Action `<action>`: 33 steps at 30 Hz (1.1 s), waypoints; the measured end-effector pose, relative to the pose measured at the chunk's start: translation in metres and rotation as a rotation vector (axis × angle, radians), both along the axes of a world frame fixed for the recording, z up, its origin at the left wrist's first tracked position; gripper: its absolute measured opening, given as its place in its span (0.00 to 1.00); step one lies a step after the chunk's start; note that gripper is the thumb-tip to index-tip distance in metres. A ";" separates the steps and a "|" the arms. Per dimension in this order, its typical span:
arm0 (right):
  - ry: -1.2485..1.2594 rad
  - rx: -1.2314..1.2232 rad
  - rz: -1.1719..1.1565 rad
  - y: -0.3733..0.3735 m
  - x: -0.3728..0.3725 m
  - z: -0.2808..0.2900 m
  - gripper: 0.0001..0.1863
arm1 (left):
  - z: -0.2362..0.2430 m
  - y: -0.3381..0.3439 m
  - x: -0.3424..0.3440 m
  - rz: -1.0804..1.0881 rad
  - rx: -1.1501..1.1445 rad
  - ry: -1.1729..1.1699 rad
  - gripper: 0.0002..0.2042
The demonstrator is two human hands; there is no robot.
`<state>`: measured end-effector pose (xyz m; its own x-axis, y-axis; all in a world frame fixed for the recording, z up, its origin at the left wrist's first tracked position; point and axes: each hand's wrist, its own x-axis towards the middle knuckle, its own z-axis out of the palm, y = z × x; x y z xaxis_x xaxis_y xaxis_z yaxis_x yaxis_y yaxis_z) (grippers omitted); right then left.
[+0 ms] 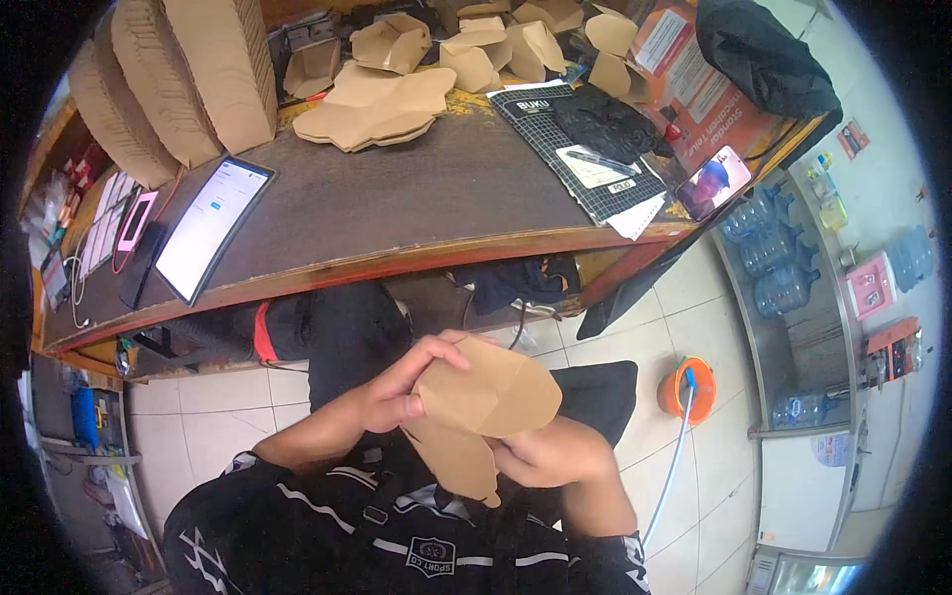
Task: The person folds flat cardboard pieces into small box shapes by hand. They pick up a piece, fold the sides up, and tuck the flaps to form a container, then place the finished box on the table. The person repeats this process for multiple cardboard pieces.
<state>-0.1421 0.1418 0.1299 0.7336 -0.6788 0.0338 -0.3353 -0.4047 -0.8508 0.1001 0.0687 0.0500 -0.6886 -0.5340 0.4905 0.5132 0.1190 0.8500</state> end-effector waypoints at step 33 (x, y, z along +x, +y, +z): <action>0.341 -0.323 -0.249 -0.008 0.074 0.054 0.21 | 0.013 0.014 -0.009 0.413 0.474 0.142 0.44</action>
